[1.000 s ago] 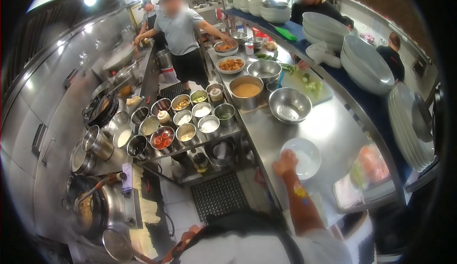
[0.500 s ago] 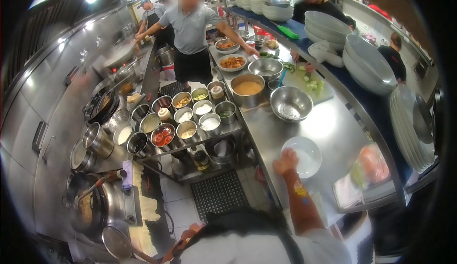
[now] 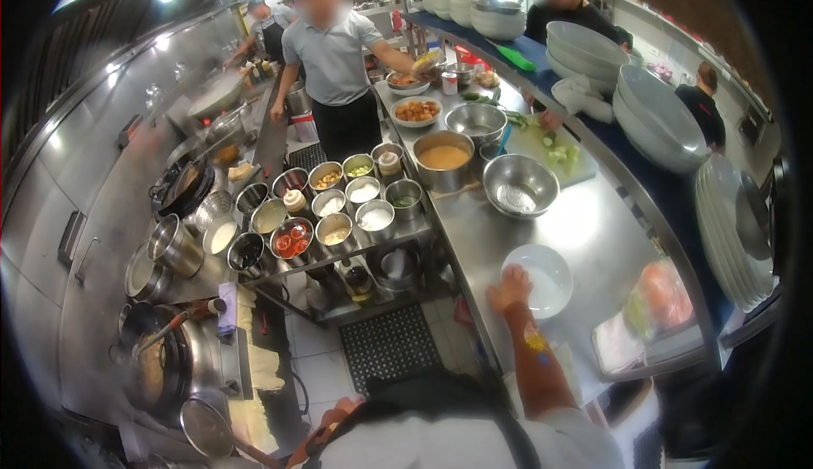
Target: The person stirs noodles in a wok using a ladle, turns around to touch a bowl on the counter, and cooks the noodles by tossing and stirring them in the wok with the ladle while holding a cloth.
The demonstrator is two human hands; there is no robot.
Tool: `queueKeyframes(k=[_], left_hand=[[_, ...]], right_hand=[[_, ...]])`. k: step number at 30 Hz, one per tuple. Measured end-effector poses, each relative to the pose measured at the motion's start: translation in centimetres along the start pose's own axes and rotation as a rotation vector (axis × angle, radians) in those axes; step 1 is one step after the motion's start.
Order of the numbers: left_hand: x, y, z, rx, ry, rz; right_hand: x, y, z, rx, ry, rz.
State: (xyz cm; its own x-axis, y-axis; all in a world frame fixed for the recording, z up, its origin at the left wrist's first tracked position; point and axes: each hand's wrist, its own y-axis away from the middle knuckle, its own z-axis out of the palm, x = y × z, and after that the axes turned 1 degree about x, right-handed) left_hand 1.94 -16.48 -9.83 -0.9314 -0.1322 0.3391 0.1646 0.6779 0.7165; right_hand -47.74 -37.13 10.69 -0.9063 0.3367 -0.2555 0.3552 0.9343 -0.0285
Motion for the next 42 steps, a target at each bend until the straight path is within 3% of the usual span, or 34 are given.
queueKeyframes(k=[10,13,25,31,42], left_hand=[[1.9,0.6,-1.6,-0.034,0.077,-0.036],[0.1,-0.8,0.1,0.026,-0.058,0.056],[0.1,-0.4,-0.8,0.012,0.034,-0.037],[0.1,-0.1,-0.8,0.016,0.039,-0.056],[-0.4,-0.8,0.1,0.026,0.043,-0.110]], right_hand=[[-0.5,0.1,-1.3,-0.084,-0.016,0.014],[-0.5,0.1,-0.7,-0.045,0.007,0.018],[-0.6,0.2,-1.6,-0.125,-0.024,0.018],[0.5,-0.3,1.0,0.027,-0.009,-0.050],[-0.2,-0.1,-0.8,-0.073,-0.003,0.013]])
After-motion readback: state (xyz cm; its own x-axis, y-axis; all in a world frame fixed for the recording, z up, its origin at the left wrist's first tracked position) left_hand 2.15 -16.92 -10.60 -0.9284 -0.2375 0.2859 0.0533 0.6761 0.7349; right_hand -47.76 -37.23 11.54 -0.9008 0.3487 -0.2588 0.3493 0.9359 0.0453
